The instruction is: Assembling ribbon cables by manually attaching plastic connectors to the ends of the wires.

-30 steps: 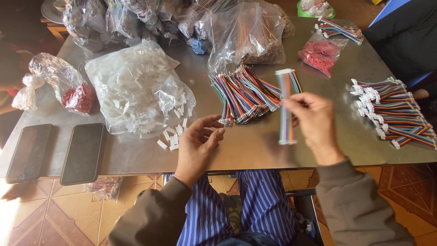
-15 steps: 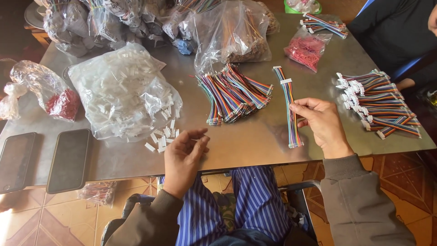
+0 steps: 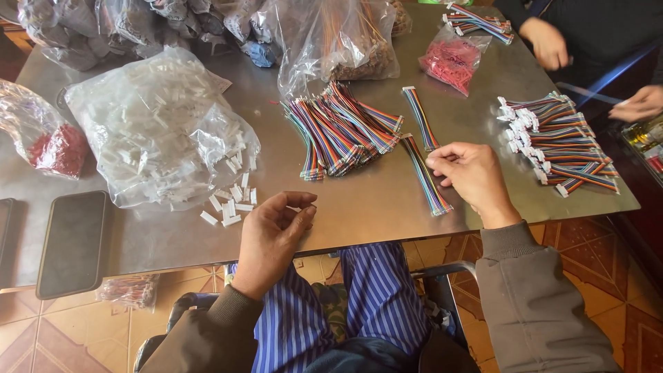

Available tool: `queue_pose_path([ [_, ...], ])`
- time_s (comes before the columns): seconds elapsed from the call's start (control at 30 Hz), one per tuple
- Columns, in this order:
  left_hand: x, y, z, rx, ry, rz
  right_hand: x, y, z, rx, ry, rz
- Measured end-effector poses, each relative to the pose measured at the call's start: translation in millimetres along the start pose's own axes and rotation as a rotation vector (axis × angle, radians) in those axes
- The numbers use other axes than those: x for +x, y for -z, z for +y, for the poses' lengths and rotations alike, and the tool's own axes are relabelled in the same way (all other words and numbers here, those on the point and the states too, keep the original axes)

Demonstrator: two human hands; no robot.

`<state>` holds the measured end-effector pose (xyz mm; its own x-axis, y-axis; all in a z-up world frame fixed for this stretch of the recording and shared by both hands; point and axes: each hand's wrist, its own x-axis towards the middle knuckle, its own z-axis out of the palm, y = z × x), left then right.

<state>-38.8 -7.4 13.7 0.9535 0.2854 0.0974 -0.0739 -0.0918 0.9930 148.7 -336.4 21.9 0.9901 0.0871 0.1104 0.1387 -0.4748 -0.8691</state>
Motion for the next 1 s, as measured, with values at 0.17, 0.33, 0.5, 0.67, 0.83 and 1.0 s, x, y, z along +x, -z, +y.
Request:
queue_pose_path([
  [0.17,1.4,-0.5,3.7,0.015,0.01,-0.003,-2.9,-7.4,-3.0,-0.2,0.061,-0.028],
  [0.33,0.2,-1.3,5.3,0.025,0.021,-0.005,-7.5,-9.0,-3.0,-0.344,0.112,-0.005],
  [0.5,0.3,-1.5,2.8,0.034,0.02,-0.004,-3.2,-4.3,1.5,-0.529,0.234,-0.04],
  [0.67,0.3,-0.9,4.3,0.033,0.018,-0.005,-4.4,3.2,-7.6,-0.24,-0.034,-0.066],
  [0.83,2.7,-1.4,2.7,0.029,0.028,-0.006,-14.7,3.9,-23.3,-0.122,-0.021,-0.073],
  [1.0,1.4,-0.3,5.3,0.038,0.03,-0.009,-19.3,1.6,-28.2,-0.138,0.095,-0.109],
])
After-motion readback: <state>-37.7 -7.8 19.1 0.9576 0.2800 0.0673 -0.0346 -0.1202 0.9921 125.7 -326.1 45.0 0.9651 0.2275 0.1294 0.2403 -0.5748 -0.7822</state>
